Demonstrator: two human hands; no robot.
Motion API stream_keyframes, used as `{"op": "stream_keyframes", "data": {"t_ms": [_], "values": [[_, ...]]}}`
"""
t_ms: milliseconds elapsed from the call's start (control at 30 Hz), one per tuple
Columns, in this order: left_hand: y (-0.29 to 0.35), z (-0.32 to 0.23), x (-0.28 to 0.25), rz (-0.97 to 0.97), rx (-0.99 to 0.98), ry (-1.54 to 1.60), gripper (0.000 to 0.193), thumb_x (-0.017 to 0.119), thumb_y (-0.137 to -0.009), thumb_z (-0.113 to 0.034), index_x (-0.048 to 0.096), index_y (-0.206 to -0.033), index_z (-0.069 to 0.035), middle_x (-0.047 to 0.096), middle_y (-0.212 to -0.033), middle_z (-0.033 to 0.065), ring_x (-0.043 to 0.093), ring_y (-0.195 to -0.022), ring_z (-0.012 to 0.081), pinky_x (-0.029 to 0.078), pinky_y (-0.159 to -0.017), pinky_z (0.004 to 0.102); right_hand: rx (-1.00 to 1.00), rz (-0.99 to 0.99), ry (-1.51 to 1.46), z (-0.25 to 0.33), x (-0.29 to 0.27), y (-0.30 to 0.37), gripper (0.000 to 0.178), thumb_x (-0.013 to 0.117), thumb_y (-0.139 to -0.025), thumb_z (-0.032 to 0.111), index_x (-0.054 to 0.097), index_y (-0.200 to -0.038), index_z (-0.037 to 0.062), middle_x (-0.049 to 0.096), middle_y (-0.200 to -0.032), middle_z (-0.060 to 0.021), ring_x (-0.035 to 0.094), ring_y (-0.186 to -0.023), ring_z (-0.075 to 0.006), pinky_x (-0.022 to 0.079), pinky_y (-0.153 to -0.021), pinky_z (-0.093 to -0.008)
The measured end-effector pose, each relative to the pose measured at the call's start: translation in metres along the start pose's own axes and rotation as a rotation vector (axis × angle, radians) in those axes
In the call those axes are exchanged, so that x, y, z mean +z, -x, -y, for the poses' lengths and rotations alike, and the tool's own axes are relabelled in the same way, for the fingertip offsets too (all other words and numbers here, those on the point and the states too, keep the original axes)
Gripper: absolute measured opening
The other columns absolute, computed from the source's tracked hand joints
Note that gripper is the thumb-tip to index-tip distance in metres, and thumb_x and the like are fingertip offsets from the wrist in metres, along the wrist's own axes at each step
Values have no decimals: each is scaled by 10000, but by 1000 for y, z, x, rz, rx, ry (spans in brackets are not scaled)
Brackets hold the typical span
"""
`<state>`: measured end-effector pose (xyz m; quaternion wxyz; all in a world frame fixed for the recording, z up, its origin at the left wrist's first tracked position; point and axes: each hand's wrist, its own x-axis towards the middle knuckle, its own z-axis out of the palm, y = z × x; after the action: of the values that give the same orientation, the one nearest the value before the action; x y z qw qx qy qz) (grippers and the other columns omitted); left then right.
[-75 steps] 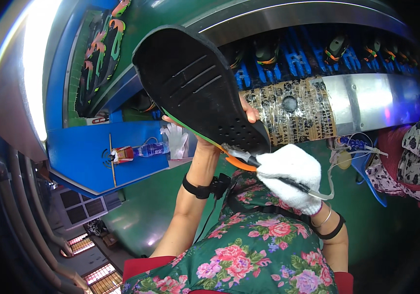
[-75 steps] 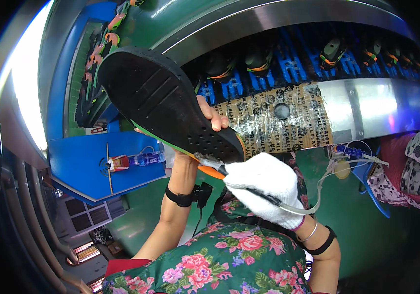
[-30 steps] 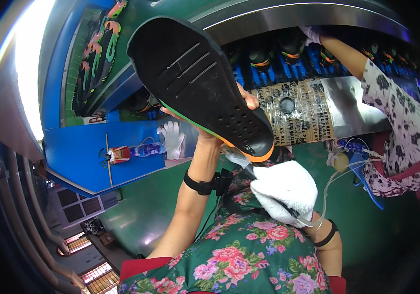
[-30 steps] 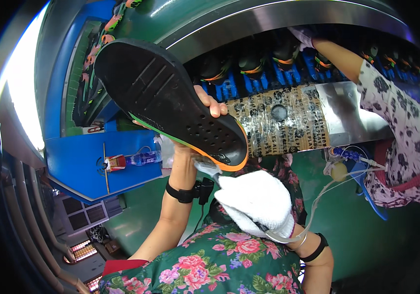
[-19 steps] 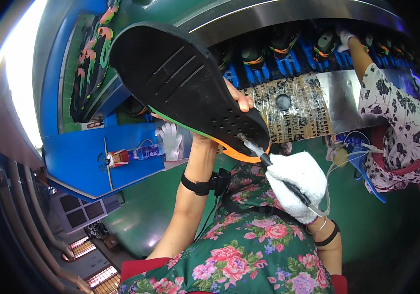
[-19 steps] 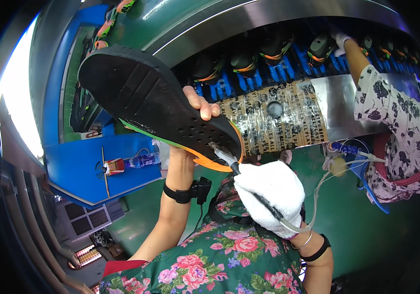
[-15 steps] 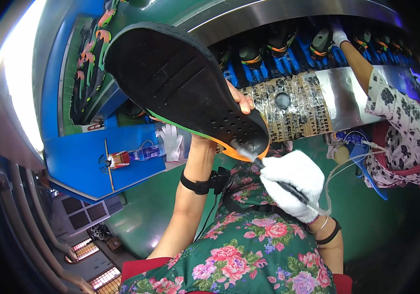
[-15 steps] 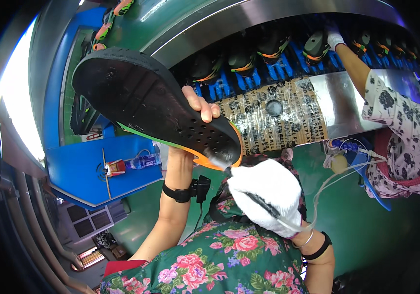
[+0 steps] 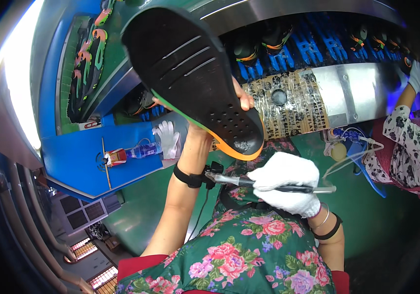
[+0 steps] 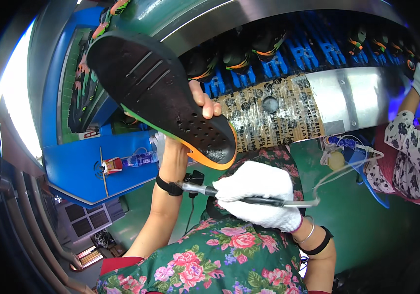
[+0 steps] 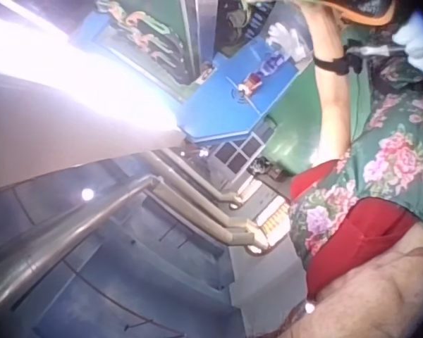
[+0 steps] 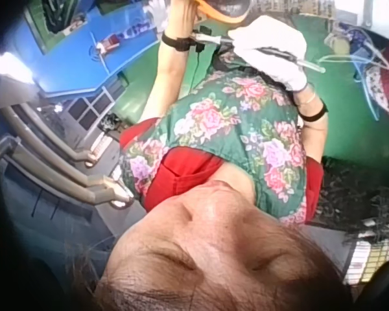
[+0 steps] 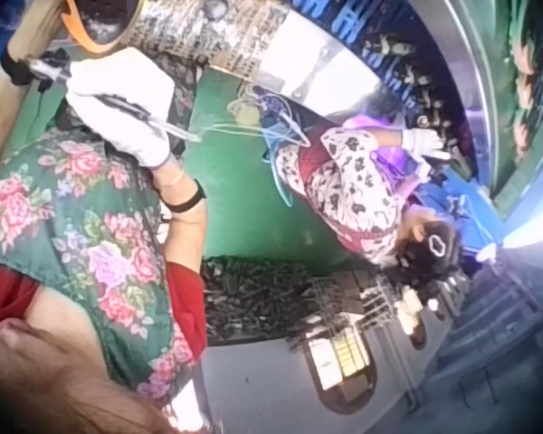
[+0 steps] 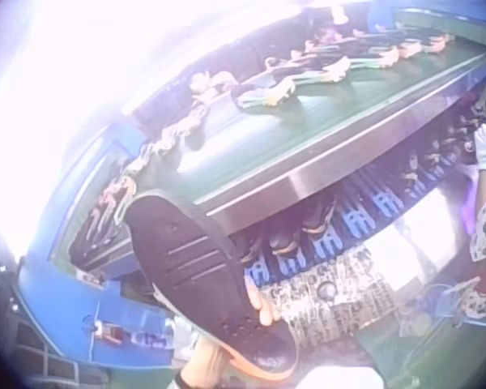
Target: Applying adhesive to the bottom of shoe soles using a brush on an assembly line.
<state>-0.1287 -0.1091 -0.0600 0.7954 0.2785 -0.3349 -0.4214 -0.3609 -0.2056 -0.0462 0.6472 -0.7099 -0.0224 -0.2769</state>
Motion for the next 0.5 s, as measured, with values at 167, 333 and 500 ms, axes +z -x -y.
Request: {"op": "stream_keyframes", "data": {"t_ms": [167,333,500], "values": [[11,3,-16,-99,-125,149,1234,353,-709,-1037,612,-1242,45,650,-977,185,711,-855,368,581,-847,528,-145,-13,316,-11,-3,-1,294,845,-755,30,795,-1038,94,782,-1009,-91,725,-814,-247,567,-726,-371],[11,-3,-19,-104,-253,145,1205,360,-740,-1009,580,-1320,24,668,-1046,200,728,-871,367,605,-826,536,-62,165,27,-10,-6,0,259,842,-778,66,802,-1030,112,785,-1026,-56,719,-826,-221,563,-749,-353],[13,-4,-18,-124,-367,136,1181,368,-771,-982,548,-1397,3,686,-1116,214,746,-887,365,628,-804,545,-246,155,391,-18,-6,-2,315,806,-811,22,791,-1115,104,779,-1079,-78,724,-868,-251,570,-751,-360]]}}
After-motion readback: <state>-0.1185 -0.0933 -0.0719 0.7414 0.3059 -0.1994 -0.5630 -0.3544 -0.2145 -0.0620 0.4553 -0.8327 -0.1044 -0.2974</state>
